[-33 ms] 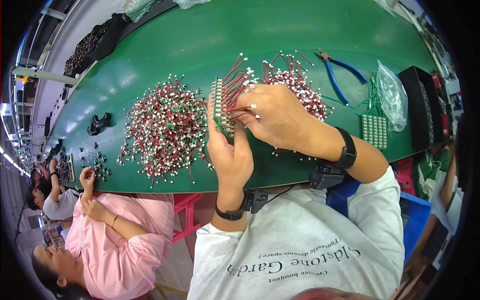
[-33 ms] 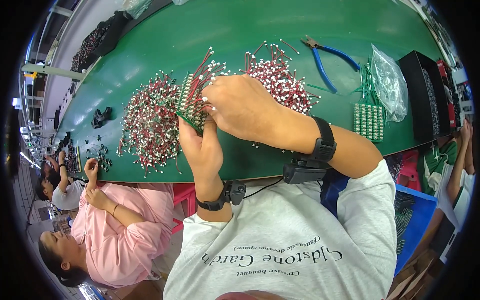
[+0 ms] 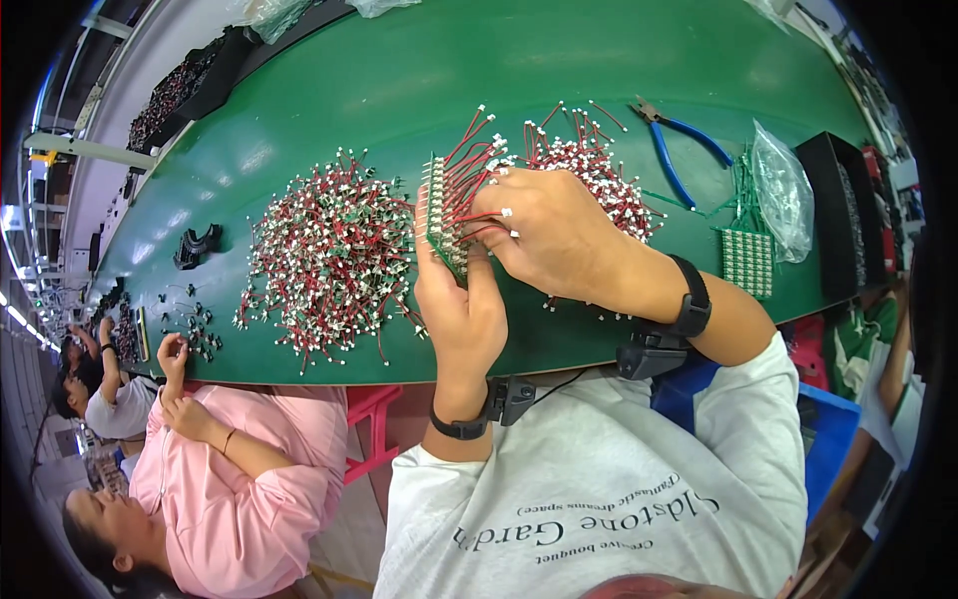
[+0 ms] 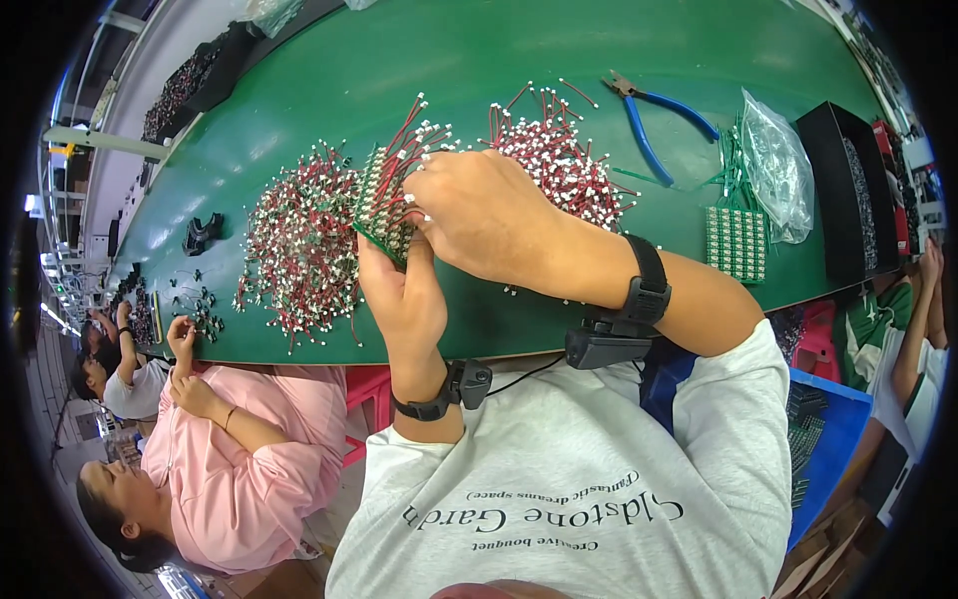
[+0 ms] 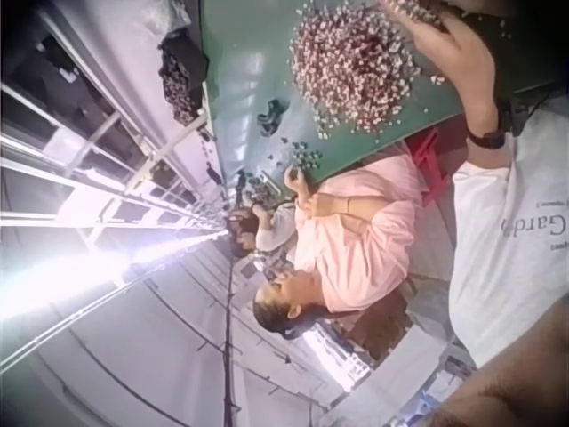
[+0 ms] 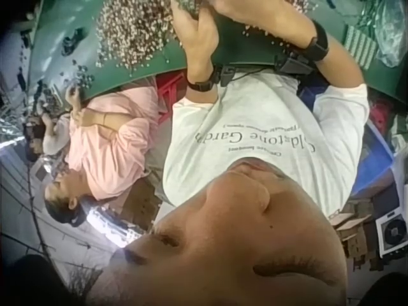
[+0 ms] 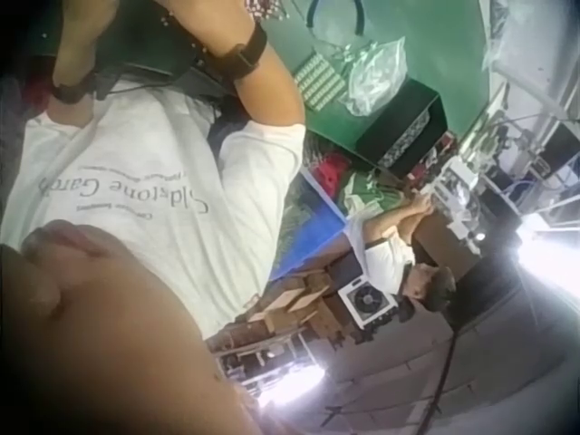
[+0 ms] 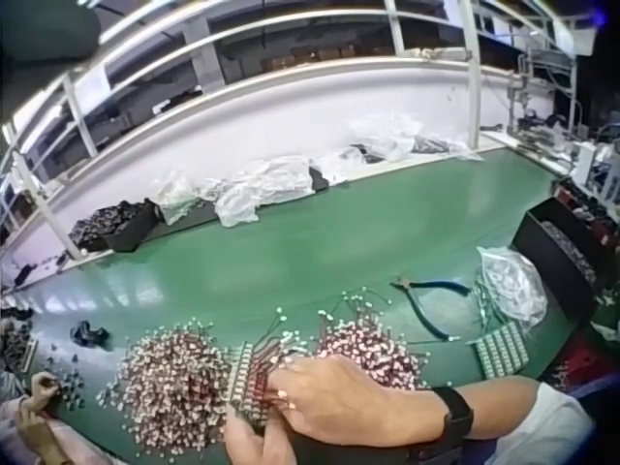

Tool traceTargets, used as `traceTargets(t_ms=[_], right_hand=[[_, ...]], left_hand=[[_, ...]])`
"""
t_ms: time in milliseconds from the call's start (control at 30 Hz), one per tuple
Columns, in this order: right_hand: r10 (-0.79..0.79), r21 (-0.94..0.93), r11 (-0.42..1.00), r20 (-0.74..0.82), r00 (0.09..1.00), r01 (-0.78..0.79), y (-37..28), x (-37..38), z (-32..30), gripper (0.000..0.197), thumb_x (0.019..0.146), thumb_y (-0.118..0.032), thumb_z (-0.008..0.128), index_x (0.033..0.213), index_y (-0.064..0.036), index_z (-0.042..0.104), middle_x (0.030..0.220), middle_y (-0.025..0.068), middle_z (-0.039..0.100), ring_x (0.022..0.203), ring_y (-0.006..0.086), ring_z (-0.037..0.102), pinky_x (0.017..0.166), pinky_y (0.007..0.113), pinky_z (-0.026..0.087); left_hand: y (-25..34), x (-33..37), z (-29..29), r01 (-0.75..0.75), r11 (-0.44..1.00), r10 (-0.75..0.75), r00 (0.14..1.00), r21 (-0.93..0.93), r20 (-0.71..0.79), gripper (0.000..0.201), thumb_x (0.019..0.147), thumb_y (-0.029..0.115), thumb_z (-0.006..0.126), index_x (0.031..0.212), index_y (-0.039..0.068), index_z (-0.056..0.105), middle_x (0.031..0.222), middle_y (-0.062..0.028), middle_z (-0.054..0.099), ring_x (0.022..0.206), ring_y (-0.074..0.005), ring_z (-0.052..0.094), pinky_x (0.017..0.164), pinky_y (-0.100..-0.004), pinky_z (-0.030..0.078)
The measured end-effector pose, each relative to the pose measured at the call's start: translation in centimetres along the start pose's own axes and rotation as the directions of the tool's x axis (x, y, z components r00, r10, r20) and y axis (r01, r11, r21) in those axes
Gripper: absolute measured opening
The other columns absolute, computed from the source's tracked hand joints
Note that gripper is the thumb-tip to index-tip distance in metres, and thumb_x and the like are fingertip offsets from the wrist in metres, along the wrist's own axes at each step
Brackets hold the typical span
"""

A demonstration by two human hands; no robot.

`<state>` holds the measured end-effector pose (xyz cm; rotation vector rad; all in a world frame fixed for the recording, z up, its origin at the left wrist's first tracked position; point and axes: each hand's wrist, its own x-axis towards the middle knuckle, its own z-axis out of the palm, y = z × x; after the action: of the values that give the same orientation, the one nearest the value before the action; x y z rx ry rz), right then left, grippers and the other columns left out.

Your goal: The person picks up a circuit board and inserts wires into it by hand, repeating this for several wires from a pile on the table. After filling the board, they set it down and pick up another circuit board to continue the process.

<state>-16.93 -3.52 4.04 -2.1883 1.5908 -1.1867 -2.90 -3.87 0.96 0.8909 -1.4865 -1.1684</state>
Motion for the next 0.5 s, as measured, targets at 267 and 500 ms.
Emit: traceTargets(t_ms=[267, 500], right_hand=[[-0.011, 0.010, 1.000, 0.011, 1.000, 0.011, 0.1, 0.1, 0.5, 0.012, 0.077, -0.004, 0.068, 0.089, -0.0028, 0.065, 0.080, 0.0111, 0.063, 0.071, 0.0304, 0.062, 0.061, 0.039, 0.051], [-0.119, 0.216, 0.965, -0.156, 0.981, 0.151, 0.9, 1.0, 0.1, 0.016, 0.082, 0.002, 0.061, 0.097, -0.0013, 0.065, 0.080, 0.0111, 0.063, 0.067, 0.0271, 0.063, 0.058, 0.035, 0.050]], left_hand=[[-0.8, 0.1, -0.3, 0.003, 1.000, -0.003, 1.000, 0.018, 0.006, 0.036, 0.092, -0.007, 0.048, 0.128, -0.005, 0.046, 0.109, -0.0131, 0.063, 0.097, -0.0156, 0.061, 0.085, -0.0288, 0.048], [-0.5, 1.2, -1.5, 0.107, 0.916, -0.183, 0.969, -0.387, -0.166, 0.037, 0.089, -0.010, 0.047, 0.126, -0.003, 0.045, 0.117, -0.0130, 0.058, 0.104, -0.0184, 0.060, 0.090, -0.0330, 0.052]])
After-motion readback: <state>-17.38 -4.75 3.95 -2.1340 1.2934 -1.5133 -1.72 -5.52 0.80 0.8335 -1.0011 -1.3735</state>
